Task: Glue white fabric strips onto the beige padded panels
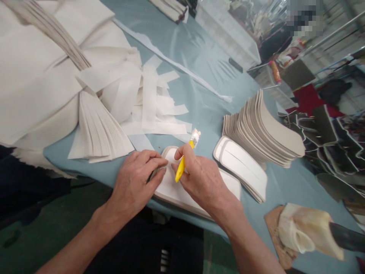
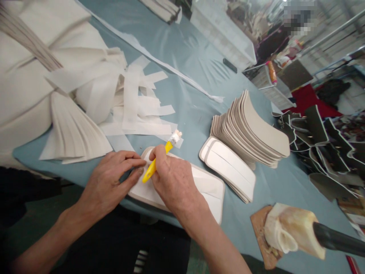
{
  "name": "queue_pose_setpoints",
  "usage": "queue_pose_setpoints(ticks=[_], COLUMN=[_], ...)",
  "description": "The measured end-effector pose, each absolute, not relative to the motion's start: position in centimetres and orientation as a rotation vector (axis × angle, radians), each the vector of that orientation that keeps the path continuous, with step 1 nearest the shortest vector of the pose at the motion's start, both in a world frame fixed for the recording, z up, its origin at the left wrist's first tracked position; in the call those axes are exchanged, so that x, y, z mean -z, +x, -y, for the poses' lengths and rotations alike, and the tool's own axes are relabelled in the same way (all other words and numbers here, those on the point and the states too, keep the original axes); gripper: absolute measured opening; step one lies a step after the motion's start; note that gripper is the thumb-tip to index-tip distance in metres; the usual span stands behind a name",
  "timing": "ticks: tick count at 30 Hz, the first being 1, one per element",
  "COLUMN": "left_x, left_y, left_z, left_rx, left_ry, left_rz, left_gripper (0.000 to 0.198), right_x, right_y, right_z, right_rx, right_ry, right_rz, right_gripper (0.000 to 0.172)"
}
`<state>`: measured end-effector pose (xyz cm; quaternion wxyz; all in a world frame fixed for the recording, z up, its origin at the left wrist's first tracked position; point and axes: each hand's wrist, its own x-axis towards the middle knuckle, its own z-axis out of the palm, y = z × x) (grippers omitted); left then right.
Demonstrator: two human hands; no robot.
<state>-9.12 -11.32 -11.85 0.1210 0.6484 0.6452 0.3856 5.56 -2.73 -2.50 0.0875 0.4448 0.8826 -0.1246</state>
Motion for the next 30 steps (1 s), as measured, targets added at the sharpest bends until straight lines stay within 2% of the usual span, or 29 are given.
queue_pose_setpoints(ticks=[8, 17, 23, 30], left_x=[12.4, 12.9, 12.9, 13.5], left_y=[-9.3, -10.0, -10.8, -10.8], left_z=[11.3, 10.9, 10.3, 10.4], left_rx=[-1.082, -1.121, -1.079, -1.035], left_ry=[1.889, 2.055, 2.115, 1.984], left_rz=[-1.943, -1.891, -1.883, -1.963], left_gripper=[0.020, 0.020, 0.022, 0.037], right_x=[0.9, -0.1, 0.9, 4.5], right_y=[7.9, 14.6, 18.7, 23.3], right_z=[3.1, 3.2, 2.7, 2.7], right_rx=[0.284, 0.466, 0.530, 0.587], right_ry=[1.383, 1.548, 1.718, 1.843], right_rz=[-2.656, -2.684, -2.727, -2.778], right_gripper=[0.019, 0.018, 0.021, 0.020])
